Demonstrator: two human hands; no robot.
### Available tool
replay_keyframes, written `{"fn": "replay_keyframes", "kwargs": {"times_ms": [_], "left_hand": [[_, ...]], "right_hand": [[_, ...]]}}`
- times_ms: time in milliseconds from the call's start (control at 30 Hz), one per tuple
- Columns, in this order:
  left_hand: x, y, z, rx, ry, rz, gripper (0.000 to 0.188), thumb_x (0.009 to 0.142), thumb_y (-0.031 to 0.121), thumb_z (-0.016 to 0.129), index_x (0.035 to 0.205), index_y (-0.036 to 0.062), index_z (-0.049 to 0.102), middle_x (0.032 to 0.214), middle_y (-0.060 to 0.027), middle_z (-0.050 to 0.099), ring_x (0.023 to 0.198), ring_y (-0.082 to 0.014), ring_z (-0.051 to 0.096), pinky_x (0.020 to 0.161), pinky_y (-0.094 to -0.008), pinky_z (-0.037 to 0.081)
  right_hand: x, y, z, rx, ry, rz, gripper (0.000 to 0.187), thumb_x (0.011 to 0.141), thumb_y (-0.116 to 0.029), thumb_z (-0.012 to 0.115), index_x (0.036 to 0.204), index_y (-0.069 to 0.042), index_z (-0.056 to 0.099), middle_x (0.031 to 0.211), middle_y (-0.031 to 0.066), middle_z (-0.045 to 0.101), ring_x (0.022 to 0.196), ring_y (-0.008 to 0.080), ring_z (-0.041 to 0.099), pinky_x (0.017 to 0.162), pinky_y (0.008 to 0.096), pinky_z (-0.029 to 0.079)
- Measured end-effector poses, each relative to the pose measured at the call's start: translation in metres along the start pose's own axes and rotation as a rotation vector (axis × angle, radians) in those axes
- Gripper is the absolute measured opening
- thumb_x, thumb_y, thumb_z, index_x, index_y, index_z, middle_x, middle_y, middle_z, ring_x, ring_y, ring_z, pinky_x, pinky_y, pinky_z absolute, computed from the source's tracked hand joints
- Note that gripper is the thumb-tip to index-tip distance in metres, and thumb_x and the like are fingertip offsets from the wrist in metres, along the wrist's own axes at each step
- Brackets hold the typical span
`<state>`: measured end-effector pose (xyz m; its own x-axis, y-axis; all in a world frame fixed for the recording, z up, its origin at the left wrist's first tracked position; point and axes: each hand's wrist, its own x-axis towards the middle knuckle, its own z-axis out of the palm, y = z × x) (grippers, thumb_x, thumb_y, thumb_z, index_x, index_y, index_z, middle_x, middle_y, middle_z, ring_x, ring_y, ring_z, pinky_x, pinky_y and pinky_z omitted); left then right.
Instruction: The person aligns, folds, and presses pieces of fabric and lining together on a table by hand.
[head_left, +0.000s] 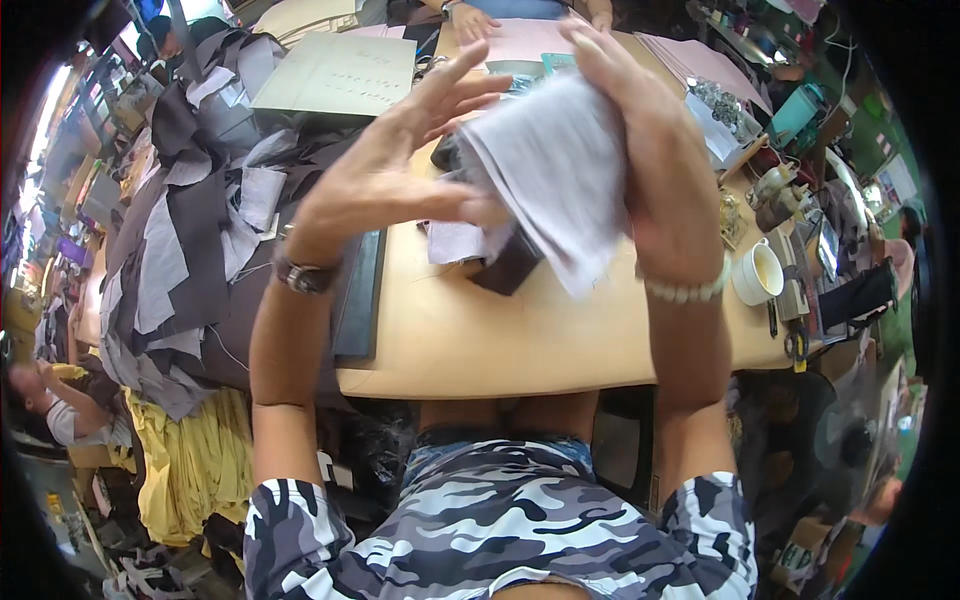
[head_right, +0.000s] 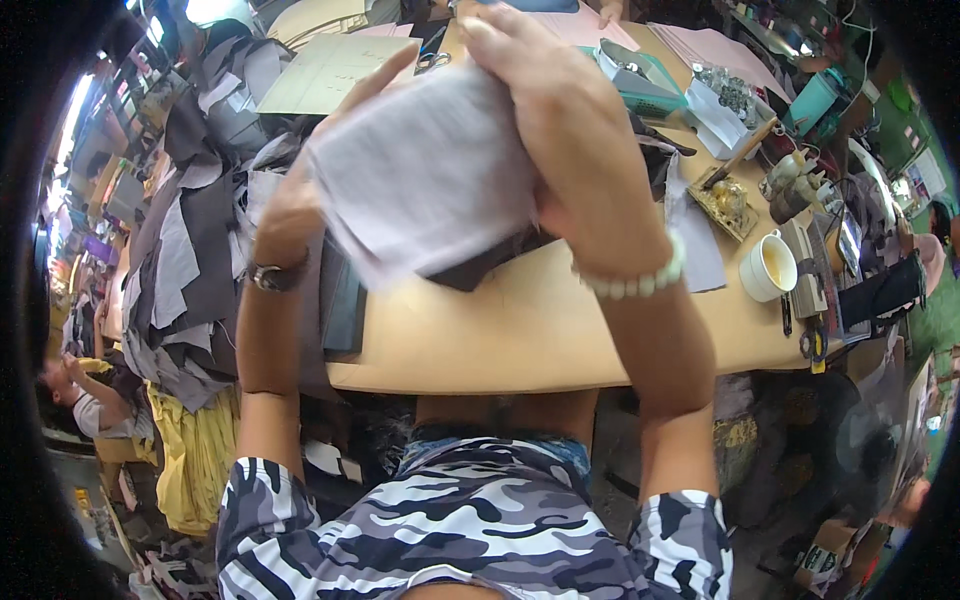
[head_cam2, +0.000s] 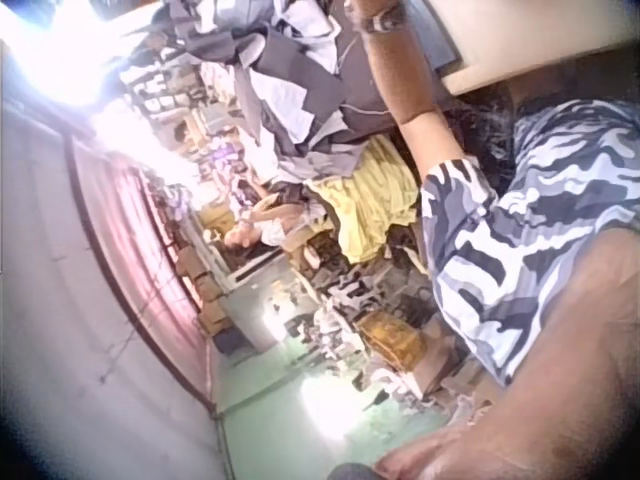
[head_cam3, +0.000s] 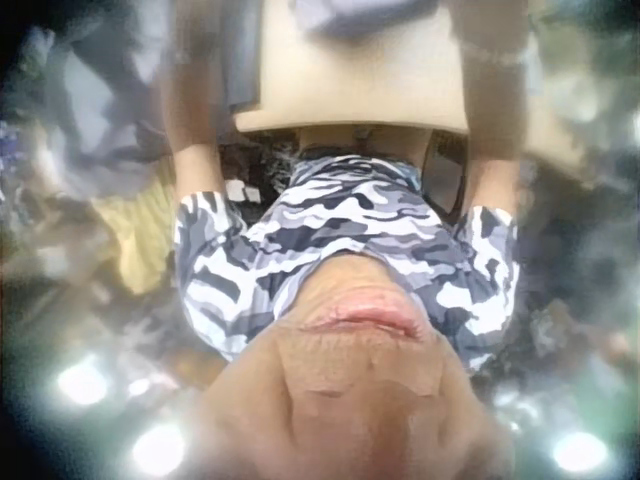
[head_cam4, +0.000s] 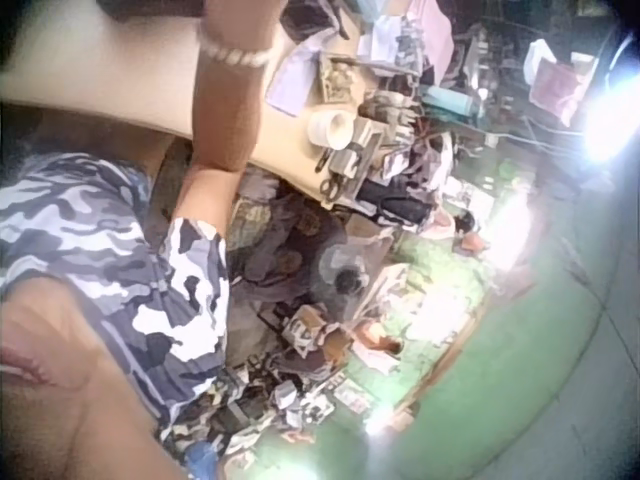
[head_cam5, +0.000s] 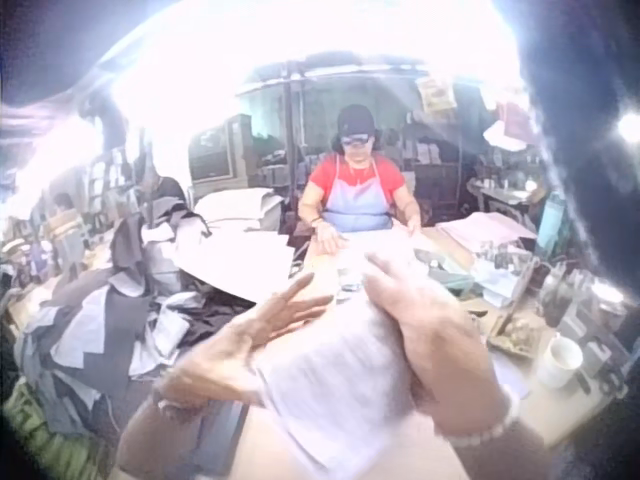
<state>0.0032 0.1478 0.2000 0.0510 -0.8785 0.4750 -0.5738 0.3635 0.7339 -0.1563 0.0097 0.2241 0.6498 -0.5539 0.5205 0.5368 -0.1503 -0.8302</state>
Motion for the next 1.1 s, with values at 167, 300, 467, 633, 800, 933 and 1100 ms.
{"fn": "replay_keyframes", "kwargs": {"times_ms": [167,300,467,633,800,933,1100], "left_hand": [[0.022,0.014,0.032,-0.129,0.301,-0.157,0.040,0.071,0.024,0.076,0.098,-0.0014,0.060,0.090,-0.0054,0.063,0.087,-0.0131,0.059,0.079,-0.0271,0.046],[0.032,0.008,0.048,-0.193,0.530,0.083,0.030,0.074,0.023,0.074,0.092,0.0014,0.064,0.085,-0.0029,0.064,0.080,-0.0102,0.059,0.072,-0.0260,0.047],[0.039,0.012,0.050,-0.067,0.680,0.152,0.024,0.082,0.015,0.064,0.098,-0.0029,0.064,0.090,-0.0023,0.063,0.080,-0.0080,0.056,0.070,-0.0237,0.045],[0.037,0.004,0.053,-0.116,0.630,0.072,0.018,0.079,0.005,0.069,0.095,-0.0043,0.065,0.089,-0.0058,0.068,0.079,-0.0075,0.060,0.068,-0.0220,0.048],[0.040,-0.049,0.077,-0.168,0.631,0.011,0.018,0.077,0.003,0.068,0.094,-0.0027,0.066,0.088,-0.0069,0.068,0.077,-0.0108,0.062,0.068,-0.0249,0.049],[0.045,-0.092,0.074,-0.095,0.525,-0.053,0.017,0.074,0.004,0.066,0.090,-0.0014,0.065,0.083,-0.0139,0.068,0.073,-0.0183,0.064,0.068,-0.0299,0.049],[0.108,-0.131,0.034,0.776,0.358,-0.244,0.028,0.062,0.017,0.070,0.087,0.0046,0.065,0.078,-0.0194,0.063,0.075,-0.0355,0.062,0.065,-0.0422,0.050]], "right_hand": [[0.045,-0.013,-0.001,-0.531,-0.414,-0.293,0.016,0.091,-0.008,0.050,0.099,0.003,0.060,0.093,0.0072,0.062,0.077,0.0109,0.059,0.069,0.0215,0.049],[0.060,-0.028,0.008,0.505,-0.162,0.384,0.011,0.091,-0.003,0.050,0.093,0.004,0.057,0.089,0.0089,0.062,0.073,0.0140,0.062,0.065,0.0262,0.053],[0.071,-0.017,-0.003,0.534,-0.192,0.397,0.008,0.089,0.000,0.051,0.094,0.005,0.054,0.085,0.0094,0.061,0.071,0.0128,0.062,0.066,0.0218,0.056],[0.059,-0.054,0.015,0.358,-0.066,0.514,0.005,0.089,-0.002,0.054,0.091,0.003,0.055,0.082,0.0053,0.059,0.067,0.0064,0.060,0.052,0.0120,0.050],[0.061,-0.059,-0.021,0.734,-0.701,0.350,0.015,0.091,-0.008,0.053,0.100,0.004,0.054,0.092,0.0091,0.060,0.078,0.0131,0.062,0.071,0.0215,0.055],[0.061,-0.055,-0.027,0.298,-0.243,0.262,0.020,0.093,-0.012,0.048,0.103,0.004,0.057,0.096,0.0096,0.061,0.086,0.0148,0.060,0.083,0.0295,0.052],[0.031,-0.071,-0.060,-0.562,-0.236,-0.001,0.020,0.093,-0.011,0.048,0.098,0.006,0.058,0.095,0.0107,0.061,0.086,0.0165,0.060,0.084,0.0321,0.051]]}}
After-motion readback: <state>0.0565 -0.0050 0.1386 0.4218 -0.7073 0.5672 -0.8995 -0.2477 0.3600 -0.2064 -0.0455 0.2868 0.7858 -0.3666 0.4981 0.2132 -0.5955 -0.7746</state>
